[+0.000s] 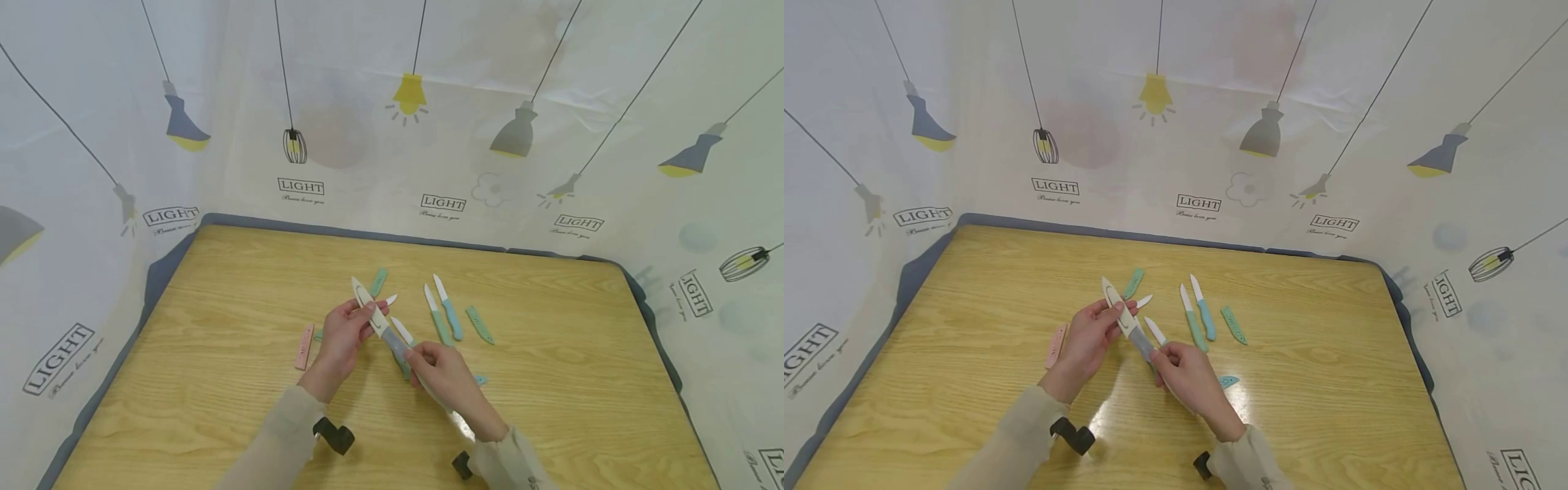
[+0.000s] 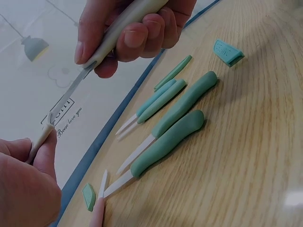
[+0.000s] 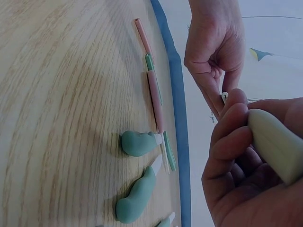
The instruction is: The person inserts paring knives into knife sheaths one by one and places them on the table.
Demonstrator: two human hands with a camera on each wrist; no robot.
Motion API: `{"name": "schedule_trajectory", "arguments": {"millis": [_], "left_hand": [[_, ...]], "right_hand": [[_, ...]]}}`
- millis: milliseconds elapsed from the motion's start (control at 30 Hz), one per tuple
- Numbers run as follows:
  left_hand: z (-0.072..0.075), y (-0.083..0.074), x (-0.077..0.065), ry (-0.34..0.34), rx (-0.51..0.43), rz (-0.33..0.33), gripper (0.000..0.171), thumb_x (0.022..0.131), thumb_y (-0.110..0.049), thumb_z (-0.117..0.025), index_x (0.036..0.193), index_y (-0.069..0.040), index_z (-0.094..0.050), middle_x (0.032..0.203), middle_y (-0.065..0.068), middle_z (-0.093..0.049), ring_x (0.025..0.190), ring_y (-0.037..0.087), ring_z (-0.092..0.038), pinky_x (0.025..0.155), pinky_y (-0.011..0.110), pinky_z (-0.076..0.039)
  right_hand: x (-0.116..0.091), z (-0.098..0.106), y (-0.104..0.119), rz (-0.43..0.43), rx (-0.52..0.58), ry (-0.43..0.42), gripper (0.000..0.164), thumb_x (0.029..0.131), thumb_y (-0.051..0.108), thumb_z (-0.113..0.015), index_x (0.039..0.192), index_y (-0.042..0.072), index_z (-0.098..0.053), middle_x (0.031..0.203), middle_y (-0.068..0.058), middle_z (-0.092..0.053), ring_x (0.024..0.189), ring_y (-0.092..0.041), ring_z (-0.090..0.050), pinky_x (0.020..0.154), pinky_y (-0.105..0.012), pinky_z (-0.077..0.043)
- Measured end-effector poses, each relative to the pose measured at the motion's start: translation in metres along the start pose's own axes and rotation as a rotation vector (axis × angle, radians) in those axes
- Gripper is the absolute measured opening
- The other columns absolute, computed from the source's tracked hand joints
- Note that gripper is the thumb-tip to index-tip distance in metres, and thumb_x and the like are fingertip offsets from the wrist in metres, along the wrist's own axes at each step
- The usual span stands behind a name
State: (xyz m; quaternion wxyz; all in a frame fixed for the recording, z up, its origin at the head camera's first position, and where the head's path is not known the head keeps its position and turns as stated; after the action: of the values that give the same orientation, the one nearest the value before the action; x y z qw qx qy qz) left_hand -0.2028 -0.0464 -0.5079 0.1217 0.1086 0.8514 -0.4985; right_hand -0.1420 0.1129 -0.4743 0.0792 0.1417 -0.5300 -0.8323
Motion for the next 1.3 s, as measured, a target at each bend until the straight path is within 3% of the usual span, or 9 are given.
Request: {"name": "schedule_trajectory", "arguments": {"millis": [133,233,367,700,800,1033,1300], "left_hand": [[-0.001,-0.001,-0.001,-0.005,0.006,-0.009,0.043,0.098,-0.007,-0.054,0.135,0.013,-0.044,0.122,0.028,-0.060,0.106,0.024,-0.064,0.088,0.028,-0.052],[-0.002,-0.002,-0.003,-0.008,0.012,-0.018,0.041,0.098,-0.007,-0.054,0.133,0.013,-0.046,0.119,0.027,-0.062,0.107,0.025,-0.064,0.088,0.028,-0.053],[-0.003,-0.003,-0.004,-0.012,0.002,-0.028,0.037,0.097,-0.006,-0.055,0.130,0.012,-0.048,0.117,0.026,-0.064,0.108,0.027,-0.063,0.088,0.029,-0.053],[-0.006,-0.002,-0.005,-0.006,0.004,-0.050,0.034,0.098,-0.006,-0.054,0.127,0.011,-0.051,0.119,0.027,-0.062,0.111,0.030,-0.061,0.088,0.029,-0.053],[-0.006,-0.002,-0.005,-0.010,0.007,-0.048,0.033,0.098,-0.006,-0.054,0.126,0.010,-0.051,0.117,0.025,-0.064,0.109,0.028,-0.063,0.088,0.029,-0.053],[-0.005,0.002,-0.005,-0.023,-0.002,-0.024,0.034,0.097,-0.004,-0.055,0.128,0.010,-0.050,0.113,0.023,-0.066,0.106,0.027,-0.064,0.088,0.028,-0.053],[-0.005,0.004,-0.006,-0.009,0.014,-0.027,0.041,0.097,-0.004,-0.054,0.132,0.015,-0.044,0.118,0.028,-0.063,0.105,0.026,-0.065,0.089,0.029,-0.052]], "right_hand": [[0.002,-0.001,0.000,-0.004,0.008,-0.009,0.029,0.100,0.024,-0.053,0.090,0.000,-0.065,0.062,-0.012,-0.062,0.042,-0.003,-0.039,0.037,-0.016,-0.028],[0.007,-0.002,-0.012,-0.003,0.018,-0.024,0.036,0.098,0.033,-0.054,0.091,-0.001,-0.066,0.060,-0.005,-0.061,0.043,-0.005,-0.044,0.038,-0.016,-0.031],[0.008,-0.001,-0.012,-0.012,0.029,-0.038,0.038,0.097,0.036,-0.056,0.091,0.000,-0.067,0.060,-0.005,-0.061,0.044,-0.007,-0.045,0.038,-0.017,-0.031],[0.006,-0.001,0.010,-0.035,0.008,-0.046,0.030,0.100,0.022,-0.053,0.093,-0.005,-0.065,0.065,-0.019,-0.064,0.042,-0.003,-0.036,0.040,-0.016,-0.026],[0.008,-0.001,0.012,-0.042,0.011,-0.049,0.029,0.100,0.021,-0.053,0.093,-0.005,-0.065,0.063,-0.017,-0.062,0.043,-0.005,-0.038,0.040,-0.017,-0.027],[0.016,-0.003,-0.007,-0.039,0.052,-0.056,0.035,0.097,0.032,-0.056,0.092,-0.002,-0.066,0.063,-0.012,-0.064,0.049,-0.012,-0.050,0.041,-0.017,-0.034],[0.020,-0.004,-0.009,-0.023,0.069,-0.054,0.037,0.096,0.035,-0.057,0.090,0.000,-0.067,0.061,-0.008,-0.063,0.046,-0.010,-0.048,0.039,-0.017,-0.031]]}}
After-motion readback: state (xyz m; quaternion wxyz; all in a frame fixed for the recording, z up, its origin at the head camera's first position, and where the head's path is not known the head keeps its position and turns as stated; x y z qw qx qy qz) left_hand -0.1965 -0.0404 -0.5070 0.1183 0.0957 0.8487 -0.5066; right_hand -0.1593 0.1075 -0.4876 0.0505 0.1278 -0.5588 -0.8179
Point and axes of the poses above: each hand's wrist, its own x-axis towards the middle knuckle, its own z-axis out of the back of the hand, y = z × x, the point moved 8 cm from there along x, towards the middle knuckle
